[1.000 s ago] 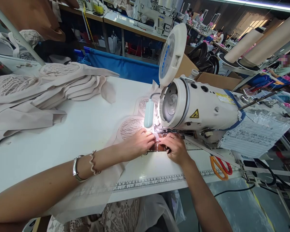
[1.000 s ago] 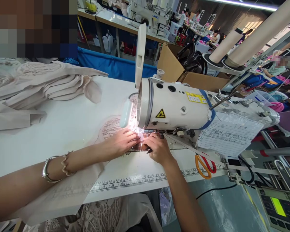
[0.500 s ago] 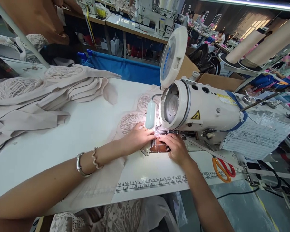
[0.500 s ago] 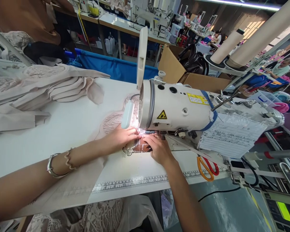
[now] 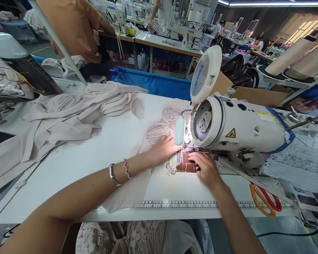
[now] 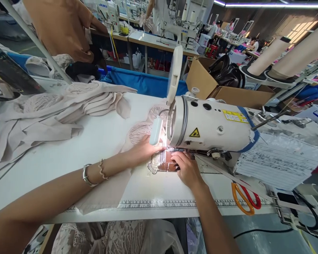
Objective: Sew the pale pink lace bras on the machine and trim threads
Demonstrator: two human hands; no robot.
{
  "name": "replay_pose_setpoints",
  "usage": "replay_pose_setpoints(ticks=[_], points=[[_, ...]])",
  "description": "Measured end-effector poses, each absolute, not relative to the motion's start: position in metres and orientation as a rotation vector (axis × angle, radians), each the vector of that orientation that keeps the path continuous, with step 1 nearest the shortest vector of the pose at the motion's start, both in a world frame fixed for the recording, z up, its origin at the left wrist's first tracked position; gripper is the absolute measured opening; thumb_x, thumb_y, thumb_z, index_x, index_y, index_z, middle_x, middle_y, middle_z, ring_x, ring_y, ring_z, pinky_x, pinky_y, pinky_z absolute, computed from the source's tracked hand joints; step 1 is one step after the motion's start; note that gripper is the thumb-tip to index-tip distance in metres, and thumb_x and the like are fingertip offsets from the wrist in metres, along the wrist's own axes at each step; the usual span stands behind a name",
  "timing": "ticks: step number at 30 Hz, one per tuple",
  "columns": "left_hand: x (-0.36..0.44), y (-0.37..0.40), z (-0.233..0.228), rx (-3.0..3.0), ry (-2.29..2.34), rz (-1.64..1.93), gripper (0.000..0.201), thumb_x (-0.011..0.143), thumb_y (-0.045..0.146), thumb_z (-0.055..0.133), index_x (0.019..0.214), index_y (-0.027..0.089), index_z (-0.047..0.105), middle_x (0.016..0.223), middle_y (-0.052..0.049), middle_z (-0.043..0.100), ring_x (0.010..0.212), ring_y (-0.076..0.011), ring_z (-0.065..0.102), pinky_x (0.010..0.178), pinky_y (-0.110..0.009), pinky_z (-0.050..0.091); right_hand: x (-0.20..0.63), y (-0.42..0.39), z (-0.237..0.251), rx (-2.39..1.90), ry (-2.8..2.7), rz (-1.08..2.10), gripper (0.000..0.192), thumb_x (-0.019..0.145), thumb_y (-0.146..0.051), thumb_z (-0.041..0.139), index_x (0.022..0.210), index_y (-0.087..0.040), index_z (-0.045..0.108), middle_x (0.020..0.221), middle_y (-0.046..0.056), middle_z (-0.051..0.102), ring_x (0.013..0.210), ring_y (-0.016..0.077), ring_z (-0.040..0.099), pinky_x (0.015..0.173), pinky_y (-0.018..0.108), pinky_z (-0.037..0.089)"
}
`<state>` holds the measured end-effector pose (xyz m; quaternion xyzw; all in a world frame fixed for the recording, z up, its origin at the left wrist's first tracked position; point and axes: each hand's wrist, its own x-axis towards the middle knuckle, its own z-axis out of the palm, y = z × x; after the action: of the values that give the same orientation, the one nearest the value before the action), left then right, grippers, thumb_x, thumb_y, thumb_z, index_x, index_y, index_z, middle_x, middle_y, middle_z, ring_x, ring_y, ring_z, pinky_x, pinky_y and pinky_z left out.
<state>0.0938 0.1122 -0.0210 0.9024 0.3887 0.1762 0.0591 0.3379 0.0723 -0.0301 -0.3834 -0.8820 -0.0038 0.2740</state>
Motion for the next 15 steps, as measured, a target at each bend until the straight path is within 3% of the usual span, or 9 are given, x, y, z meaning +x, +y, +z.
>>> replay_pose_setpoints(ticks=[2, 4, 7, 10, 13, 14, 15], points=[[0.093, 0.114, -0.022, 2.626, 1.444, 0.512, 0.022, 0.101, 0.021, 0.043, 0.103, 0.018, 0.065, 0.101, -0.009, 0.066, 0.088, -0.0236, 0.060, 0.080, -0.037, 0.048, 0.339, 0.073, -0.032, -1.024, -2.356, -0.001, 0.050, 0.067, 0.008, 0.039, 0.097, -0.023, 0.065, 0.101, 0.004, 0.073, 0.095, 0.0210, 0.068, 0.081, 0.031, 0.053], [0.086, 0.122, -0.023, 2.539, 1.631, 0.476, 0.023, 0.100, 0.025, 0.047, 0.113, 0.014, 0.063, 0.108, -0.014, 0.066, 0.088, -0.0259, 0.062, 0.079, -0.040, 0.049, 0.339, 0.073, -0.034, -1.021, -2.347, 0.001, 0.049, 0.067, 0.008, 0.039, 0.095, -0.022, 0.064, 0.097, 0.004, 0.071, 0.092, 0.0201, 0.067, 0.078, 0.029, 0.053], [0.067, 0.141, -0.021, 2.500, 1.729, 0.447, 0.047, 0.097, 0.034, 0.053, 0.138, 0.010, 0.050, 0.128, -0.023, 0.060, 0.113, -0.0367, 0.060, 0.094, -0.052, 0.047, 0.338, 0.073, -0.032, -1.027, -2.360, 0.001, 0.046, 0.067, 0.008, 0.039, 0.092, -0.021, 0.063, 0.092, 0.004, 0.068, 0.085, 0.0194, 0.064, 0.072, 0.028, 0.051], [0.035, 0.155, -0.012, 2.452, 1.765, 0.381, 0.068, 0.097, 0.042, 0.051, 0.152, 0.007, 0.033, 0.154, -0.029, 0.039, 0.142, -0.0423, 0.038, 0.110, -0.061, 0.033, 0.336, 0.071, -0.024, -1.019, -2.414, 0.028, 0.045, 0.067, 0.009, 0.038, 0.090, -0.021, 0.062, 0.085, 0.004, 0.064, 0.078, 0.0190, 0.061, 0.066, 0.028, 0.049], [-0.014, 0.154, 0.004, 2.328, 1.974, 0.621, 0.074, 0.101, 0.053, 0.037, 0.154, 0.002, 0.028, 0.162, -0.030, 0.023, 0.151, -0.0447, 0.019, 0.114, -0.066, 0.023, 0.336, 0.065, -0.015, -1.013, -2.477, 0.005, 0.044, 0.069, 0.010, 0.038, 0.089, -0.020, 0.062, 0.082, 0.005, 0.063, 0.079, 0.0210, 0.058, 0.067, 0.031, 0.049], [-0.034, 0.151, 0.010, 2.336, 1.977, 0.777, 0.071, 0.103, 0.053, 0.031, 0.153, 0.003, 0.030, 0.163, -0.026, 0.024, 0.151, -0.0451, 0.015, 0.113, -0.068, 0.019, 0.338, 0.062, -0.013, -1.015, -2.490, -0.017, 0.044, 0.069, 0.010, 0.038, 0.090, -0.020, 0.063, 0.083, 0.006, 0.064, 0.081, 0.0219, 0.058, 0.069, 0.032, 0.049], [-0.057, 0.148, 0.017, 2.377, 1.920, 0.965, 0.066, 0.104, 0.052, 0.025, 0.147, 0.005, 0.041, 0.158, -0.020, 0.035, 0.152, -0.0448, 0.008, 0.112, -0.069, 0.015, 0.342, 0.059, -0.011, -1.020, -2.493, -0.046, 0.045, 0.069, 0.010, 0.038, 0.091, -0.019, 0.064, 0.086, 0.007, 0.065, 0.083, 0.0227, 0.059, 0.070, 0.033, 0.049]])
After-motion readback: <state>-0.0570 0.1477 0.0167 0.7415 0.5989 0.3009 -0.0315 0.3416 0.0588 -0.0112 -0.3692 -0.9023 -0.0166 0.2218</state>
